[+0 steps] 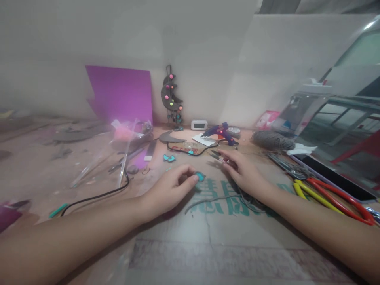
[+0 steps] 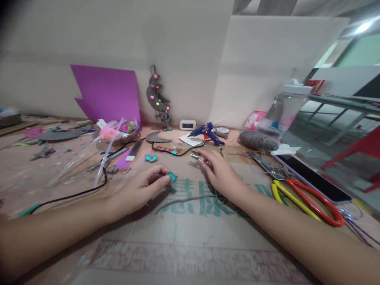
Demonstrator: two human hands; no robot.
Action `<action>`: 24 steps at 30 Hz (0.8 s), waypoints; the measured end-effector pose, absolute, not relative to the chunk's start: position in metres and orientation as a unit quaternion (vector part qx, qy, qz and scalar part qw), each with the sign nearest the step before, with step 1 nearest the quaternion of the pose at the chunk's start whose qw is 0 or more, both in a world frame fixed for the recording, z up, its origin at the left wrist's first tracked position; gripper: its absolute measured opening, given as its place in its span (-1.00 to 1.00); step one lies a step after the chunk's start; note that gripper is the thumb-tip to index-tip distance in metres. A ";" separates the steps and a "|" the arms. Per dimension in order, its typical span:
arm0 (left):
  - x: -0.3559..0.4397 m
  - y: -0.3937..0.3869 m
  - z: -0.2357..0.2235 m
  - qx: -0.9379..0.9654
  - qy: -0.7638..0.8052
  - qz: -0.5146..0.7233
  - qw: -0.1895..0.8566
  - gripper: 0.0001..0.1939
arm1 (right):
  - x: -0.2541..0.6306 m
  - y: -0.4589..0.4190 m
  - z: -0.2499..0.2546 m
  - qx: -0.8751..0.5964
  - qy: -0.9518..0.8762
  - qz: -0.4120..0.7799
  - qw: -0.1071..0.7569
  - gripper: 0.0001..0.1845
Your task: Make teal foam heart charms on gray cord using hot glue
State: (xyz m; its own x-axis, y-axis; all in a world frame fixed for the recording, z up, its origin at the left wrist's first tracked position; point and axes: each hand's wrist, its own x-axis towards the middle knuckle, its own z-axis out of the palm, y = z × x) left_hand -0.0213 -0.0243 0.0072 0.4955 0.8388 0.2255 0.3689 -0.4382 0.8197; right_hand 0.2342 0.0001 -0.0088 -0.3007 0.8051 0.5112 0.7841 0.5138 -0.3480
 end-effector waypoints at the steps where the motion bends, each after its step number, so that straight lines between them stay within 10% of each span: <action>1: -0.021 -0.024 0.007 0.787 0.384 0.321 0.359 -0.79 | 0.236 0.003 -0.012 -0.494 -0.808 0.018 0.321 -0.59; 24: -0.019 -0.026 0.008 0.843 0.324 0.296 0.311 -0.82 | 0.192 -0.049 0.019 -0.442 -0.799 0.258 0.318 -0.86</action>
State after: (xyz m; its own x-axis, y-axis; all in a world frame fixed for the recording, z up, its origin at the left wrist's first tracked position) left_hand -0.0193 -0.0256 0.0084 0.6155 0.7298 0.2977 0.3620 -0.5973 0.7157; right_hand 0.1920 -0.0486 0.0189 -0.4084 0.8691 0.2792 0.5413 0.4769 -0.6925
